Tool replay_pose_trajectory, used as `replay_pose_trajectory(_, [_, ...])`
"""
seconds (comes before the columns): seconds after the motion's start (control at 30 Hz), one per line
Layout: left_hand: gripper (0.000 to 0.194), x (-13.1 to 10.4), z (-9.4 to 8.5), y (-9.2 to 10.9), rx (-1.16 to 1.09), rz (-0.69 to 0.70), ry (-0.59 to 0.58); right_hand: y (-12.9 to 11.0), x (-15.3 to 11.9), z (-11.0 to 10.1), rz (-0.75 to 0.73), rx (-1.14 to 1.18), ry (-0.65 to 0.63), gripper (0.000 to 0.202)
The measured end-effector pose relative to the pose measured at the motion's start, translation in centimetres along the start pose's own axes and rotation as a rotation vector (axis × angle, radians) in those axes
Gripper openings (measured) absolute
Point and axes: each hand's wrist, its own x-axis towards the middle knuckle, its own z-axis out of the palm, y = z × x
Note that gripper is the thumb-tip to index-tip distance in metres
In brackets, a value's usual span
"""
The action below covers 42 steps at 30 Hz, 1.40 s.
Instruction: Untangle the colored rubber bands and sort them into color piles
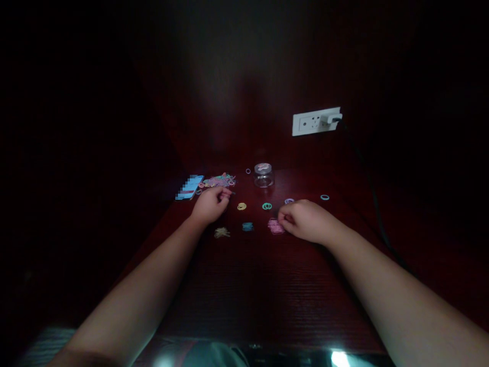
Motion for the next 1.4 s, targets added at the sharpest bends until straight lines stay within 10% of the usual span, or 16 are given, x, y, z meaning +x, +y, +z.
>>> replay_pose_trajectory(0.73, [0.035, 0.4, 0.1, -4.0, 0.088, -0.236, -0.01, 0.8, -0.3, 0.3, 0.155, 0.109, 0.245, 0.022])
replay_pose_trajectory(1.4, [0.028, 0.4, 0.3, -2.9, 0.14, -0.229, -0.055, 0.4, -0.3, 0.5, 0.129, 0.16, 0.255, 0.021])
